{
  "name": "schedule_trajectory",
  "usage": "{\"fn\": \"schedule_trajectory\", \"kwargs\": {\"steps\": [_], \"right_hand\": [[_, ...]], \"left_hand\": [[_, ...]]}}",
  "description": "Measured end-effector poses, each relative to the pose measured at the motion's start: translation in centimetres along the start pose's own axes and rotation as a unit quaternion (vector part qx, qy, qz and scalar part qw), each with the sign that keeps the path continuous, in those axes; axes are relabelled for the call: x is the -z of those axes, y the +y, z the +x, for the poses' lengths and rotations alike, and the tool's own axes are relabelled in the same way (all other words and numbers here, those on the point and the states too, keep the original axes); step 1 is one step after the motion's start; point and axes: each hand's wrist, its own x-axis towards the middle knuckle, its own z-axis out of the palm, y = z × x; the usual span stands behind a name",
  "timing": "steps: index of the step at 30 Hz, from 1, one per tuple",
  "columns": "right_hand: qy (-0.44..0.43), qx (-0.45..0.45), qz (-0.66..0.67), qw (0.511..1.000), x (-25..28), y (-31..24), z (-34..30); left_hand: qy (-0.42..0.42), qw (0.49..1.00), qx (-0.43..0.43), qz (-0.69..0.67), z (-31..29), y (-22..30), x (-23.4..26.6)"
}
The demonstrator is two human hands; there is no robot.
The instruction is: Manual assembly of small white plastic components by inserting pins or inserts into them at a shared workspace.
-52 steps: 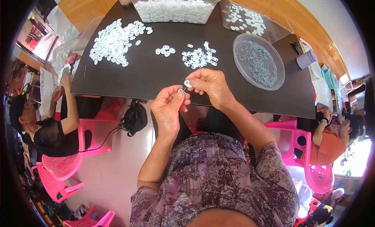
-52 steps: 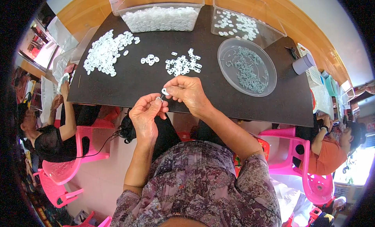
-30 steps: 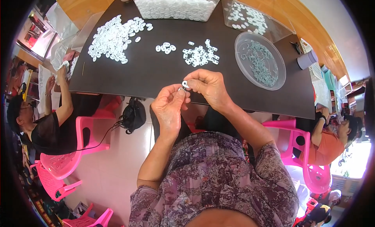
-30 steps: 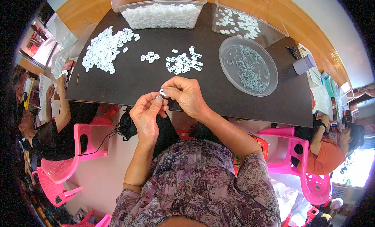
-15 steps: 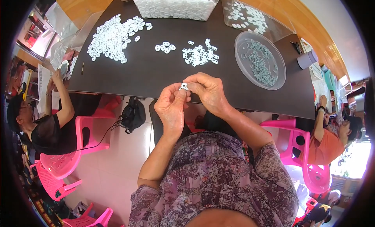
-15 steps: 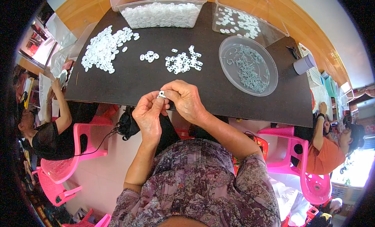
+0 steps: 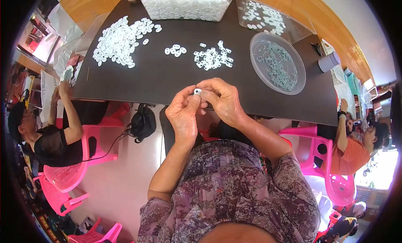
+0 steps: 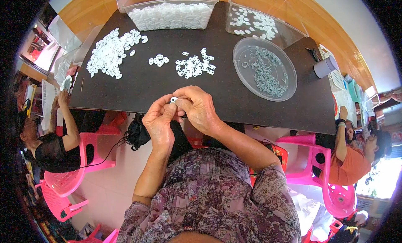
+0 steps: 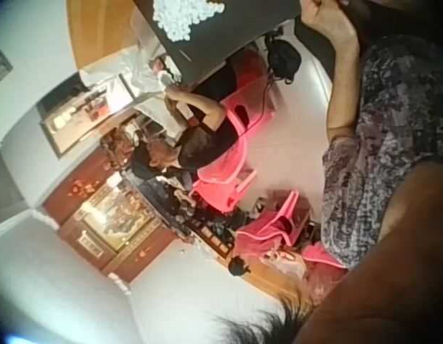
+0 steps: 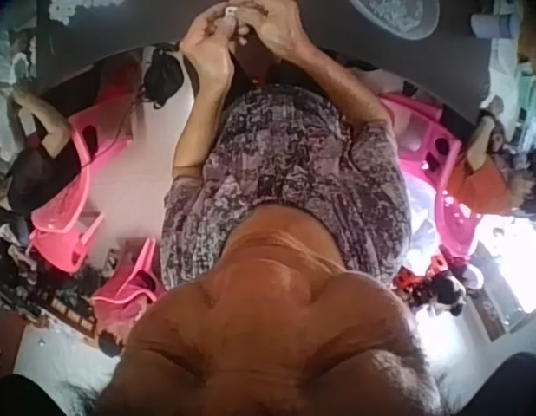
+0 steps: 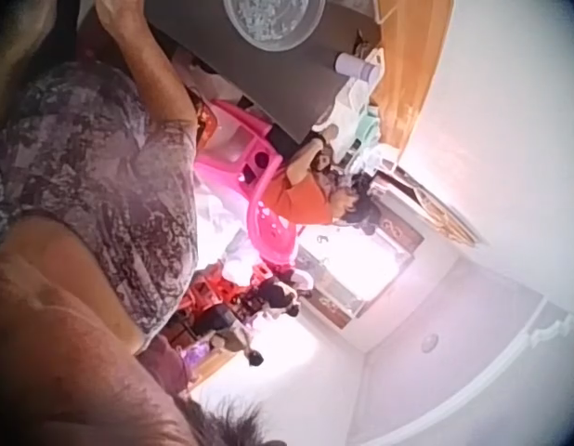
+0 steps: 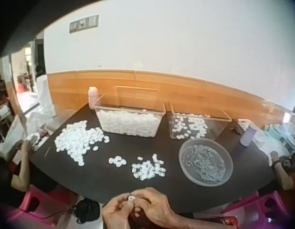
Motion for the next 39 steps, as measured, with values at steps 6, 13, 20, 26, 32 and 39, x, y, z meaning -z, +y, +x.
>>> {"fn": "schedule_trajectory", "kwargs": {"steps": [6, 13, 20, 26, 32, 39], "right_hand": [[-0.038, 0.112, -0.14, 0.983, 0.9, 0.7, 0.4], [-0.024, 0.169, -0.217, 0.961, 0.4, -0.3, -0.2], [0.033, 0.272, -0.279, 0.92, 0.6, 0.1, 0.0], [0.023, 0.259, -0.248, 0.933, 0.7, 0.1, -0.3], [0.028, 0.243, -0.22, 0.944, 0.5, 0.2, -0.7], [0.011, 0.234, -0.23, 0.945, 0.8, 0.0, -0.8]], "left_hand": [[-0.005, 1.0, -0.013, -0.009, 0.2, 0.0, 0.0], [0.051, 0.998, 0.009, -0.021, 0.6, -0.2, 0.0], [0.042, 0.998, 0.017, -0.036, 0.3, 0.0, -0.2], [0.008, 1.0, 0.012, -0.016, 0.4, 0.2, 0.3], [-0.019, 1.0, -0.013, 0.015, 0.1, 0.7, 0.6], [-0.034, 0.999, -0.027, 0.026, -0.1, 0.7, 0.8]]}}
